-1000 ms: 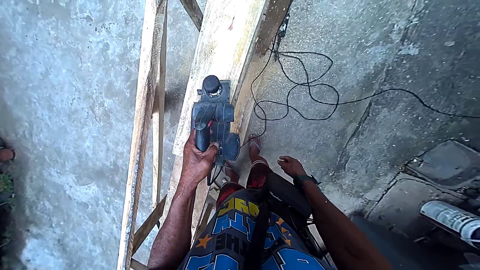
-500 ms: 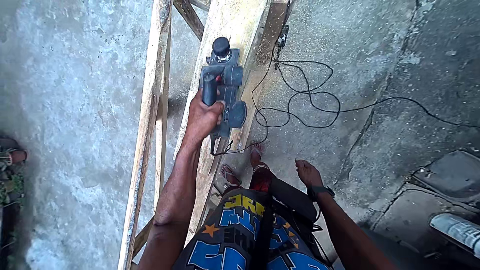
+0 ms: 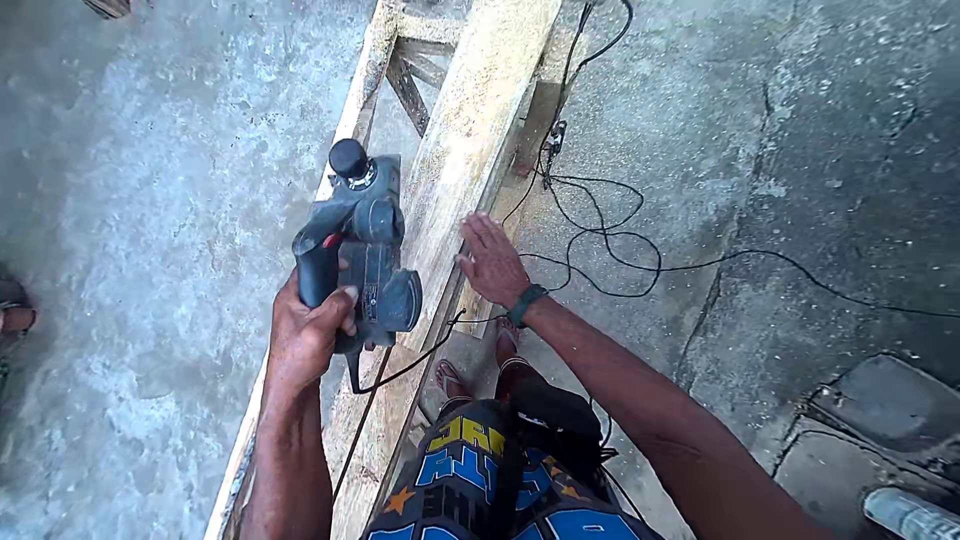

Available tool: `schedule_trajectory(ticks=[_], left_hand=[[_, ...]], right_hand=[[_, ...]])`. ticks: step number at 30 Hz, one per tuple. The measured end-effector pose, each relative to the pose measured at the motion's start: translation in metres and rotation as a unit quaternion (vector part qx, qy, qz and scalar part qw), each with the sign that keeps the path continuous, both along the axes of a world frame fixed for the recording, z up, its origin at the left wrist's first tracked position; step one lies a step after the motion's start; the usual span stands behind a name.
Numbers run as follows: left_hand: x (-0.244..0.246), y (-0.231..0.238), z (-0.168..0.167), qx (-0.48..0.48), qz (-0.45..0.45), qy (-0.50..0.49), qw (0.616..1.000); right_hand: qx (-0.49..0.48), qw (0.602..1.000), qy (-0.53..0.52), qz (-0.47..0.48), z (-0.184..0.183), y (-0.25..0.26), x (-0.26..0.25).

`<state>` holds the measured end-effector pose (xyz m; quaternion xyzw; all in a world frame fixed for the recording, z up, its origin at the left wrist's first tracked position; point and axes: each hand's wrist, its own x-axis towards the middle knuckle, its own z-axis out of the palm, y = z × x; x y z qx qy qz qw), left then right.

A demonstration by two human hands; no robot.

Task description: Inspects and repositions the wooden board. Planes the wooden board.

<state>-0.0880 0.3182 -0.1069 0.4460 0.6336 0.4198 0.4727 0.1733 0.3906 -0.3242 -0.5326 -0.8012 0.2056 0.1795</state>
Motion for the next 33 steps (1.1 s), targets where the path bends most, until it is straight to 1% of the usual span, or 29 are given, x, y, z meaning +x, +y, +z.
schedule_trajectory(ticks=[3, 5, 7, 9, 10, 11, 12, 13, 14, 16, 17, 18, 20, 21, 22, 23, 25, 26, 29, 33], left_hand=[[-0.025, -0.057, -0.011, -0.001, 0.055, -0.019, 0.998], [-0.035, -0.085, -0.021, -0.012, 0.075, -0.030, 0.997], [-0.039, -0.109, -0.032, -0.029, 0.085, -0.042, 0.995], [-0.038, -0.127, -0.038, -0.047, 0.080, -0.049, 0.994], [-0.038, -0.131, -0.041, -0.054, 0.072, -0.050, 0.995], [-0.037, -0.134, -0.043, -0.060, 0.060, -0.052, 0.995], [-0.035, -0.134, -0.046, -0.064, 0.045, -0.054, 0.995], [-0.032, -0.132, -0.049, -0.069, 0.030, -0.057, 0.996], [-0.027, -0.128, -0.052, -0.074, 0.016, -0.061, 0.995], [-0.017, -0.116, -0.057, -0.083, -0.008, -0.075, 0.994], [-0.011, -0.107, -0.060, -0.085, -0.015, -0.084, 0.993], [-0.004, -0.098, -0.062, -0.088, -0.019, -0.093, 0.992], [0.011, -0.079, -0.070, -0.090, -0.023, -0.107, 0.990], [0.019, -0.069, -0.073, -0.089, -0.024, -0.110, 0.990], [0.026, -0.057, -0.076, -0.088, -0.025, -0.112, 0.990], [0.033, -0.047, -0.079, -0.090, -0.024, -0.112, 0.989], [0.046, -0.028, -0.084, -0.094, -0.020, -0.112, 0.989], [0.052, -0.018, -0.085, -0.098, -0.017, -0.110, 0.989], [0.065, 0.004, -0.092, -0.115, -0.010, -0.103, 0.988], [0.083, 0.030, -0.101, -0.116, -0.005, -0.086, 0.989]], right_hand=[[0.024, 0.992, -0.059, 0.110, -0.015, -0.021, -0.048], [0.033, 0.991, -0.071, 0.107, -0.020, -0.027, -0.053], [0.005, 0.997, -0.073, 0.034, -0.018, -0.021, -0.043], [-0.065, 0.991, -0.061, -0.100, -0.010, -0.017, -0.029], [-0.121, 0.976, -0.029, -0.180, -0.005, -0.020, -0.023], [-0.181, 0.948, -0.001, -0.262, -0.002, -0.026, -0.018], [-0.238, 0.919, 0.014, -0.314, -0.002, -0.034, -0.011], [-0.277, 0.904, 0.012, -0.326, -0.003, -0.045, -0.002], [-0.308, 0.902, -0.003, -0.303, -0.004, -0.059, 0.007], [-0.358, 0.907, -0.025, -0.220, -0.016, -0.092, 0.028], [-0.400, 0.895, -0.023, -0.199, -0.026, -0.107, 0.040], [-0.445, 0.874, -0.016, -0.197, -0.038, -0.123, 0.053], [-0.525, 0.816, 0.016, -0.242, -0.068, -0.157, 0.085], [-0.540, 0.798, 0.010, -0.269, -0.084, -0.174, 0.104], [-0.544, 0.789, -0.019, -0.287, -0.096, -0.191, 0.121], [-0.548, 0.782, -0.069, -0.288, -0.103, -0.207, 0.138], [-0.564, 0.769, -0.147, -0.261, -0.113, -0.229, 0.167], [-0.576, 0.764, -0.160, -0.242, -0.117, -0.236, 0.178], [-0.600, 0.753, -0.117, -0.246, -0.116, -0.246, 0.197], [-0.606, 0.741, -0.050, -0.285, -0.116, -0.230, 0.206]])
